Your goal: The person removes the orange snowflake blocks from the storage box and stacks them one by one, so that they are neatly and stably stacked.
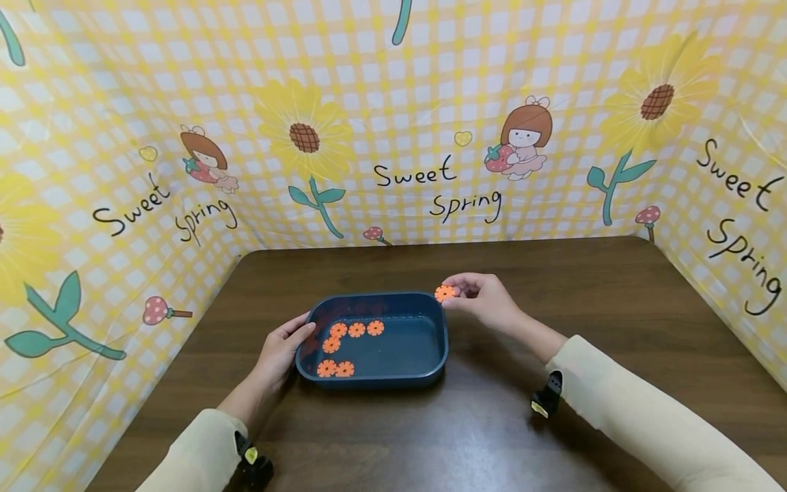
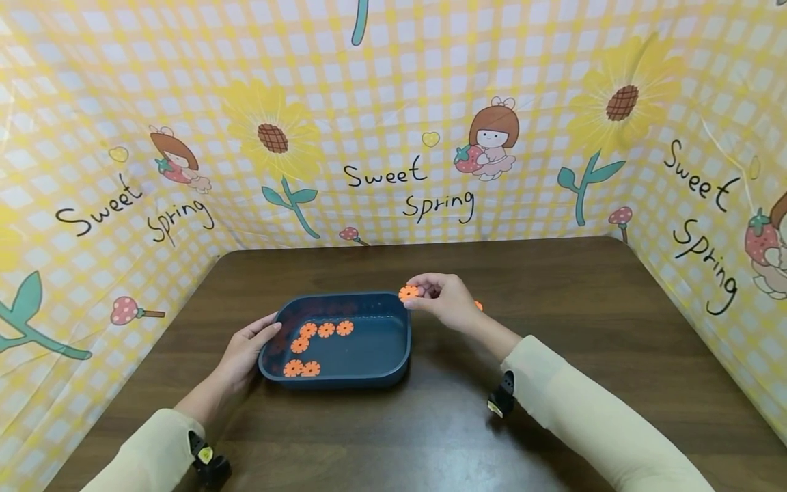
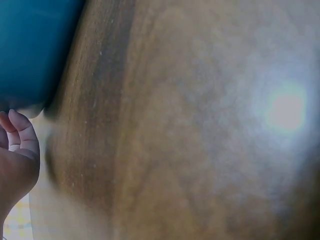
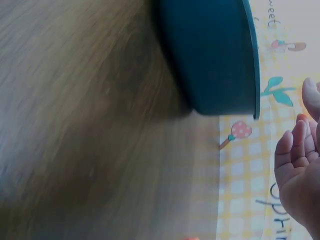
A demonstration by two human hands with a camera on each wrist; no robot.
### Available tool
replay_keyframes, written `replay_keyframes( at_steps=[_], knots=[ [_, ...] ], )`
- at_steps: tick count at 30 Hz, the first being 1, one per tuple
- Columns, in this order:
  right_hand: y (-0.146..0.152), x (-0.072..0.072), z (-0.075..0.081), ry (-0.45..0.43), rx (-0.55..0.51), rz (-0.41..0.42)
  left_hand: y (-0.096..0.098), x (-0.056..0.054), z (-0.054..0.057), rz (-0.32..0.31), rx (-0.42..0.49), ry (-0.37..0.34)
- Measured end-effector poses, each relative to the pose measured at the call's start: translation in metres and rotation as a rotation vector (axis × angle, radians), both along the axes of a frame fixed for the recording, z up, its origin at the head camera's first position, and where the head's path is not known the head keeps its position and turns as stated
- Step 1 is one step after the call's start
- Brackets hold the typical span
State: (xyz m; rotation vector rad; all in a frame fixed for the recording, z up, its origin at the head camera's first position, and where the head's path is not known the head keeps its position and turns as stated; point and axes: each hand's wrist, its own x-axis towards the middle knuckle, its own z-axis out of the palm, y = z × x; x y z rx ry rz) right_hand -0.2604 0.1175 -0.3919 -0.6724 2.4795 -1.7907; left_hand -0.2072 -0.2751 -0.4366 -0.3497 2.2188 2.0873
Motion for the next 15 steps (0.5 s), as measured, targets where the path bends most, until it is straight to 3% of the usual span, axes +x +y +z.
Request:
replay_keyframes(
  at_steps=[7,15],
  knots=[
    [0.022,-0.004,-0.008,0.002,-0.032,-0.047,0.000,0.002,0.000,-0.016,0.007,0.003],
    [0.051,-0.008,-0.019,-0.001,0.009,-0.116,-0.001,0.001,0.000,-0.017,0.009,0.003]
  ],
)
